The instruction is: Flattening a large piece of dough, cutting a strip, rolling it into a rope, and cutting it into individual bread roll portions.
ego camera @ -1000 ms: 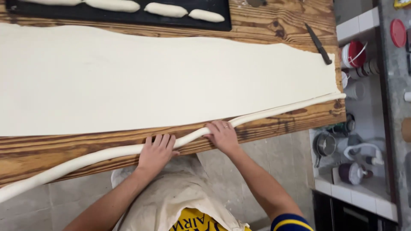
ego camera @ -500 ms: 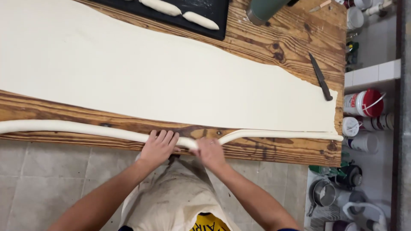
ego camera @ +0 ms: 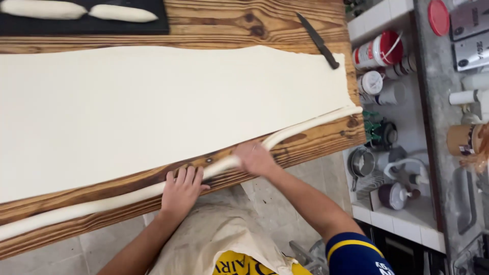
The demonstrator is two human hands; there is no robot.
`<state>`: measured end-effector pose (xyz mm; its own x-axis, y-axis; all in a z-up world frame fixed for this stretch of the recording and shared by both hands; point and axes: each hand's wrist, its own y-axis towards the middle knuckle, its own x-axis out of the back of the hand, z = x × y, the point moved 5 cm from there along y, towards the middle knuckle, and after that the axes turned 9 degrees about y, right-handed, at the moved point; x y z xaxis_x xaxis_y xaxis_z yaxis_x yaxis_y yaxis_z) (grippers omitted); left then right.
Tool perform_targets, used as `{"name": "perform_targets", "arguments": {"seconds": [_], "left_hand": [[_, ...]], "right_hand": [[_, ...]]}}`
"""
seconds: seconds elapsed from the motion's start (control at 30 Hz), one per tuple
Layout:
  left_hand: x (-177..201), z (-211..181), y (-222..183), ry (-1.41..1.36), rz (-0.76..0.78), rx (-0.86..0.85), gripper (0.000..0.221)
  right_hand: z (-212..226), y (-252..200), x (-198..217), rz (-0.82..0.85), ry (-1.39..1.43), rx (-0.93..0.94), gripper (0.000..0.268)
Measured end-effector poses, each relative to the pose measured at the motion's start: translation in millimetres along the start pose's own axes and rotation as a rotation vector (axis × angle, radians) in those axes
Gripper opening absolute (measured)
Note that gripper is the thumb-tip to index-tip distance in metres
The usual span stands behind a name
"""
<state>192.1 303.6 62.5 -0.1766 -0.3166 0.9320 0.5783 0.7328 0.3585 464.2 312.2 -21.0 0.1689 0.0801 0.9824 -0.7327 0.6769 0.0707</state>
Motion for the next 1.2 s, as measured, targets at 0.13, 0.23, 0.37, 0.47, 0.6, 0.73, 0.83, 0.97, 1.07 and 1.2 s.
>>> {"name": "perform_targets", "arguments": {"seconds": [0.13,0.23,0.37,0.47,0.6,0.73,0.83,0.97,1.07,1.2], "left_hand": [[-16,-28,23,0.072,0.0,0.022,0.065],[-30,-60,39,0.102,0.009,-0.002,0.062],[-34,-113,80,0.105,0.534,0.001,0.069],[-25,-147,108,0.272,0.167,0.101,0.066],[-53,-204,128,0.213,0.067,0.061,0.043],[-50,-230,160,0.223,0.024,0.123,0.054],[-54,-248,171,0.216,0.043,0.133,0.054],[-56,-275,194,0.169,0.048,0.082,0.052],[-69,-290,205,0.19,0.014,0.085,0.054],[-72,-307,228,0.171,0.007,0.07,0.054]], "right_hand": [[-31,6,61,-0.151,0.02,-0.2,0.037],[-32,-34,29,-0.26,0.108,0.041,0.035],[-110,-41,130,-0.207,0.061,-0.137,0.032],[-87,-51,121,-0.011,0.067,-0.073,0.051],[-121,-122,96,-0.047,0.131,0.234,0.037],[-196,-135,106,-0.076,0.126,-0.009,0.039],[-170,-169,111,-0.16,0.172,0.088,0.037],[-247,-202,95,-0.069,0.175,0.057,0.028],[-286,-220,130,-0.166,0.102,-0.122,0.04],[-259,-278,71,-0.087,0.171,0.105,0.034]]}}
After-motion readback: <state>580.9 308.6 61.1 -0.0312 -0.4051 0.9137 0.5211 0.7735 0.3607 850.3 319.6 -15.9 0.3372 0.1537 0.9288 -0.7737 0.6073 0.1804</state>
